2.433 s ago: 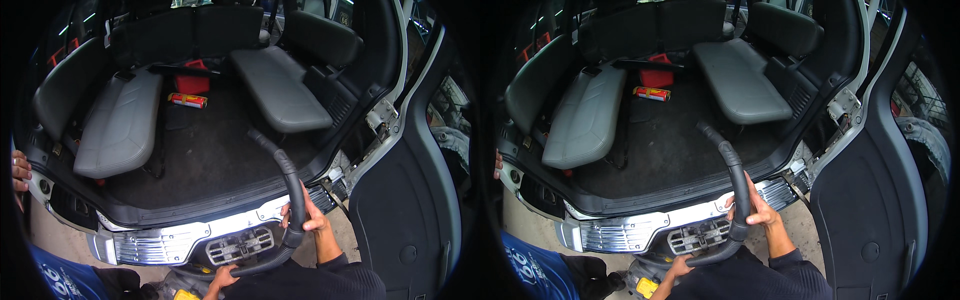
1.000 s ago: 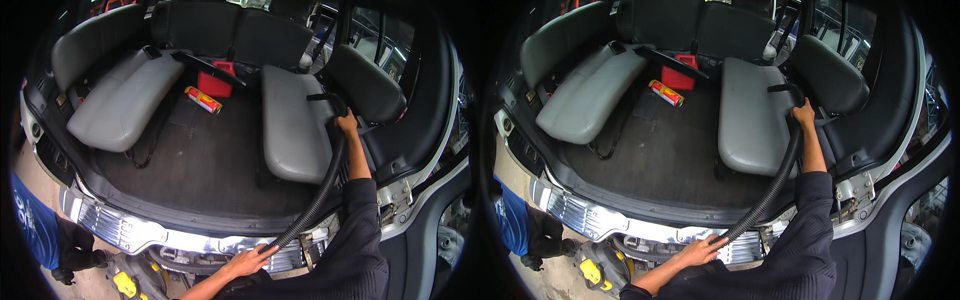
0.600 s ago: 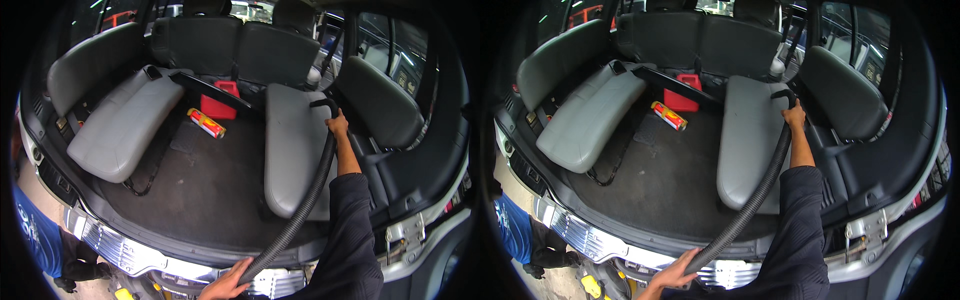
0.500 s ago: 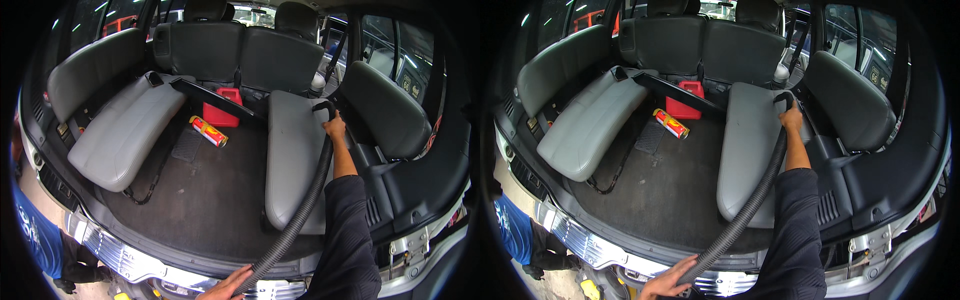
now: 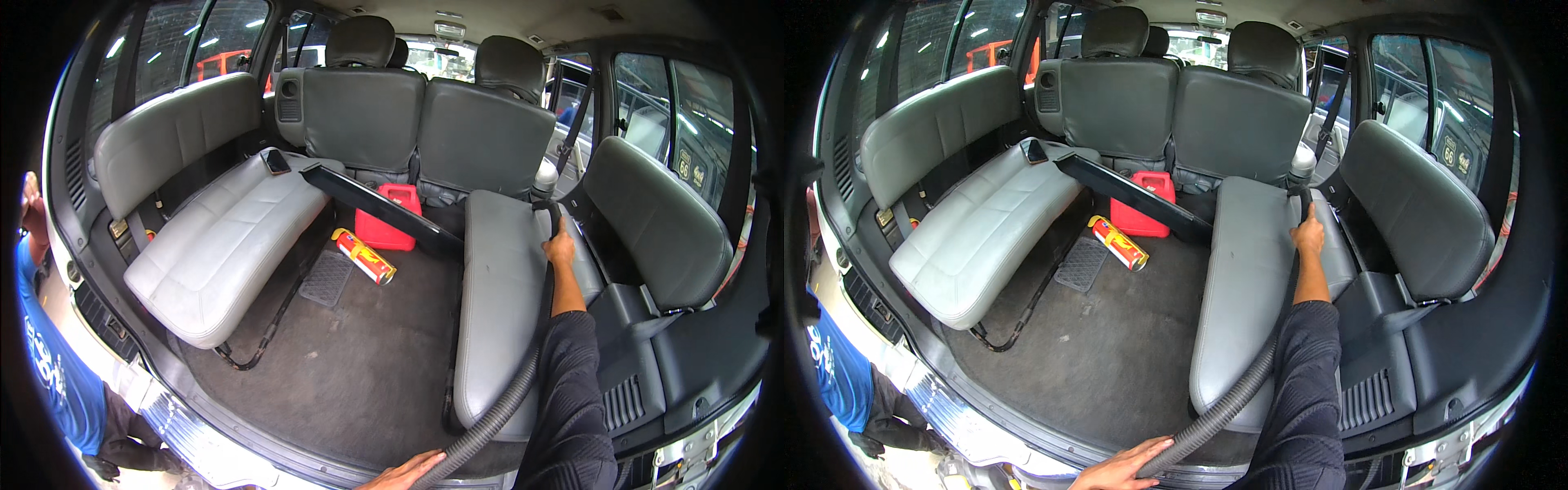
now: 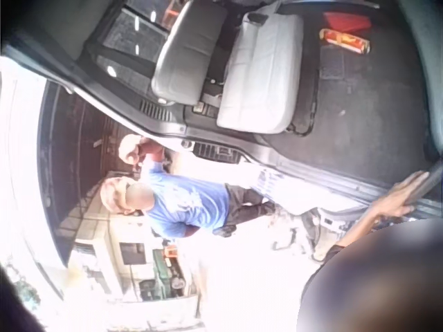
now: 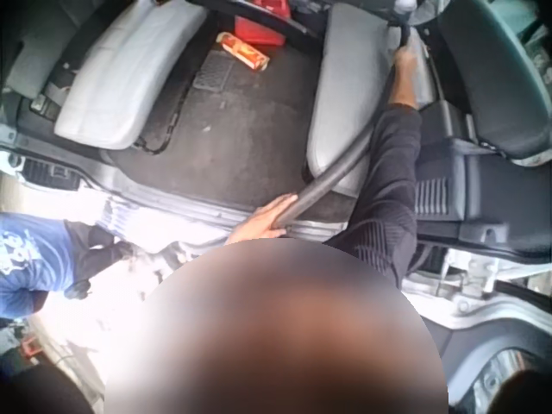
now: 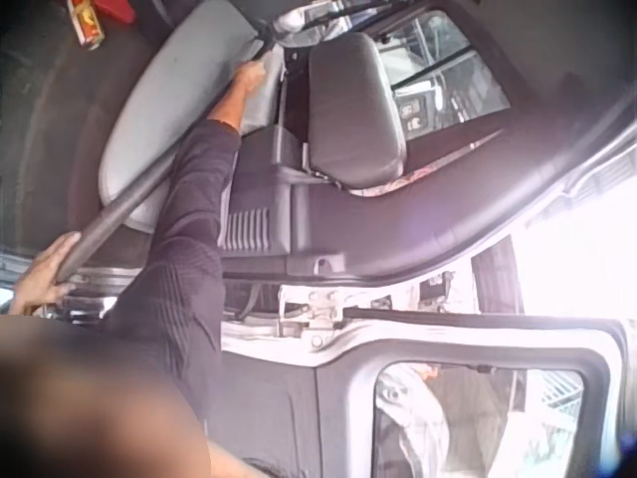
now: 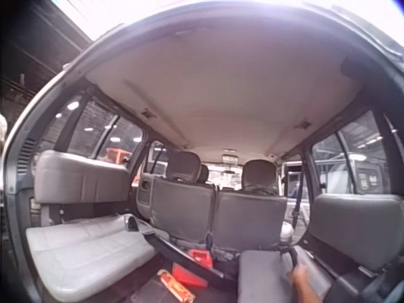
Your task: The person uses a vacuum cleaner hose to clean the rear cargo area and seats of a car. They move the hose across the floor mat and seat surfaces, removing debris while another person stands nearby.
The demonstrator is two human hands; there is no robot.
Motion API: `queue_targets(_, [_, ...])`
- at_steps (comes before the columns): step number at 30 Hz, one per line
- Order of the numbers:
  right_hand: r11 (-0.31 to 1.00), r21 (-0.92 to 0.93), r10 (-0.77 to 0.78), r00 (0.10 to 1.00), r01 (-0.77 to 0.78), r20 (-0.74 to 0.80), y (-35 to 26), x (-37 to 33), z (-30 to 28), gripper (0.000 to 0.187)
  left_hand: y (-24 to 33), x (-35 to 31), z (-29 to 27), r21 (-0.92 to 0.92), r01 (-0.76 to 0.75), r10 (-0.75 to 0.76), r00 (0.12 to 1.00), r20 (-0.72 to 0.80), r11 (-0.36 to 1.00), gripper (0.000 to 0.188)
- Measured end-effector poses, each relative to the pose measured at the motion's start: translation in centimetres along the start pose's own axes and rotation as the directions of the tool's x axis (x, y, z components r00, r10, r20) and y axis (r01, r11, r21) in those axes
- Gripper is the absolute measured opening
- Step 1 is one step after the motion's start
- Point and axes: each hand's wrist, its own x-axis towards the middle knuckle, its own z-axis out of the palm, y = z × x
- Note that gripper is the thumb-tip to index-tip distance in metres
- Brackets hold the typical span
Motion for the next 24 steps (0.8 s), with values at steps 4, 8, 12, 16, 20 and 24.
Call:
queue_targets(4, [0.996,0.027,-0.085,0.996,0.086,-0.017,0.2,-0.9,-3.0,0.099,-1.6,-1.9,0.2,0.033,0.134,-0.135,0.99,0.033,0.99,0.086])
queue_targets(8, [0.977,0.031,-0.209,0.978,0.209,0.015,1.9,-4.1,-8.6,0.094,-4.1,-4.8,0.9,0.011,-0.008,0.008,1.0,-0.021,1.0,0.085])
queue_targets(12, [0.962,0.192,-0.22,0.969,0.196,0.112,4.7,-10.9,-14.0,0.091,-7.3,-7.4,2.9,-0.023,0.094,-0.09,0.989,0.118,0.995,0.09])
queue_targets(16, [0.915,0.25,-0.345,0.935,0.315,0.084,6.1,-19.7,-18.0,0.089,-10.8,-10.3,5.3,0.018,0.182,-0.178,0.93,0.322,0.983,0.083])
queue_targets(20, [0.883,0.328,-0.392,0.912,0.336,0.12,6.1,-26.9,-22.5,0.087,-13.7,-13.8,6.0,0.023,0.278,-0.259,0.857,0.446,0.96,0.078])
queue_targets(24, [0.922,0.196,-0.356,0.93,0.334,0.089,5.4,-29.7,-24.1,0.086,-14.6,-16.4,5.3,-0.001,0.266,-0.24,0.872,0.428,0.964,0.075])
